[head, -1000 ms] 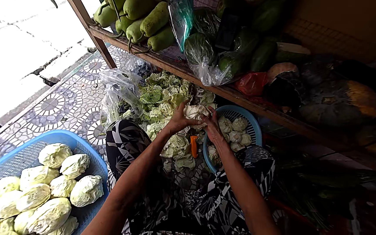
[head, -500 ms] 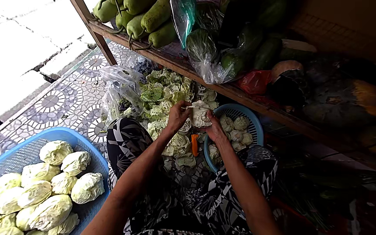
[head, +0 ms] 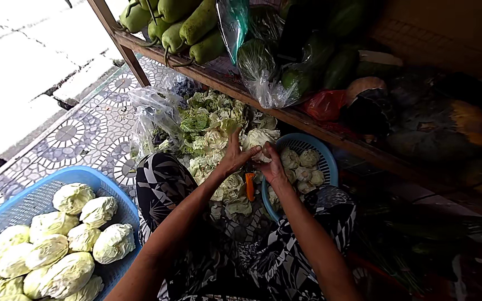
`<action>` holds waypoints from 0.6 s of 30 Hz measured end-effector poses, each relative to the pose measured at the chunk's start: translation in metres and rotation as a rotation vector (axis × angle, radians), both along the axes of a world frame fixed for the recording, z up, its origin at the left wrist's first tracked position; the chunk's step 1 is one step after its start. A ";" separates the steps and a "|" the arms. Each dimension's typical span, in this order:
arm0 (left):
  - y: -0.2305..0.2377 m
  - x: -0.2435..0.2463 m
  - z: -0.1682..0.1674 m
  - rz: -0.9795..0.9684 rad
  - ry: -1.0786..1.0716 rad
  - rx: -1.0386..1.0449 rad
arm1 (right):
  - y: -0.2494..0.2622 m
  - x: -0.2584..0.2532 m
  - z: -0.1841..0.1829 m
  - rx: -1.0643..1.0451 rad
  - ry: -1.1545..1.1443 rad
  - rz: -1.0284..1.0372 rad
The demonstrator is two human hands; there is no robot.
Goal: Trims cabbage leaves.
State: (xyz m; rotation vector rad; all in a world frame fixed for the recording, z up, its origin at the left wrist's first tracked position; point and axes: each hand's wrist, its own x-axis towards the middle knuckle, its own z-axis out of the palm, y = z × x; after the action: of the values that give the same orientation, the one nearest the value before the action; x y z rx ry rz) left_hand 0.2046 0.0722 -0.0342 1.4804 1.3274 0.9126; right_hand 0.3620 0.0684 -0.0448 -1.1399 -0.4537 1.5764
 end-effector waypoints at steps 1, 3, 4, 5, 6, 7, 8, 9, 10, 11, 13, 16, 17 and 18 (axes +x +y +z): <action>0.002 0.004 -0.004 -0.072 0.040 0.085 | -0.001 -0.004 -0.001 0.023 -0.055 -0.001; 0.005 0.007 -0.007 -0.141 0.150 0.230 | -0.002 -0.007 -0.002 0.045 -0.110 0.004; 0.006 0.006 -0.005 -0.150 0.150 0.239 | -0.002 -0.007 -0.002 0.035 -0.110 0.002; 0.006 0.005 -0.001 -0.148 0.114 0.222 | -0.001 -0.006 -0.001 0.024 -0.105 -0.012; 0.007 0.003 0.002 -0.133 0.067 0.210 | 0.001 -0.006 -0.001 0.018 -0.105 -0.034; 0.007 0.001 0.003 -0.112 0.034 0.207 | 0.004 -0.004 -0.002 0.017 -0.103 -0.053; 0.007 0.000 0.003 -0.090 0.006 0.221 | 0.006 -0.001 -0.003 0.015 -0.099 -0.068; 0.007 -0.002 0.003 -0.068 -0.009 0.246 | 0.007 0.001 -0.005 0.011 -0.086 -0.078; 0.007 -0.004 0.002 -0.050 -0.017 0.270 | 0.007 0.003 -0.005 0.000 -0.063 -0.088; 0.007 -0.005 0.002 -0.027 -0.024 0.278 | 0.007 0.004 -0.004 -0.012 -0.034 -0.098; 0.006 -0.010 0.005 0.020 -0.024 0.220 | 0.006 0.007 -0.001 -0.034 0.032 -0.115; 0.007 -0.019 0.006 0.144 0.121 0.173 | 0.007 0.011 -0.001 -0.062 0.060 -0.116; 0.009 -0.022 0.006 0.164 0.190 0.144 | 0.007 0.012 -0.002 -0.058 0.057 -0.101; 0.010 -0.023 0.005 0.162 0.223 0.106 | 0.008 0.013 -0.003 -0.044 0.048 -0.082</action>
State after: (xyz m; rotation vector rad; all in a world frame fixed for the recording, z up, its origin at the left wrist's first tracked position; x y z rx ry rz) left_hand 0.1821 0.0827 -0.0297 1.6109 1.6014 0.9542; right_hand 0.3749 0.0762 -0.0475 -1.1376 -0.3378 1.5450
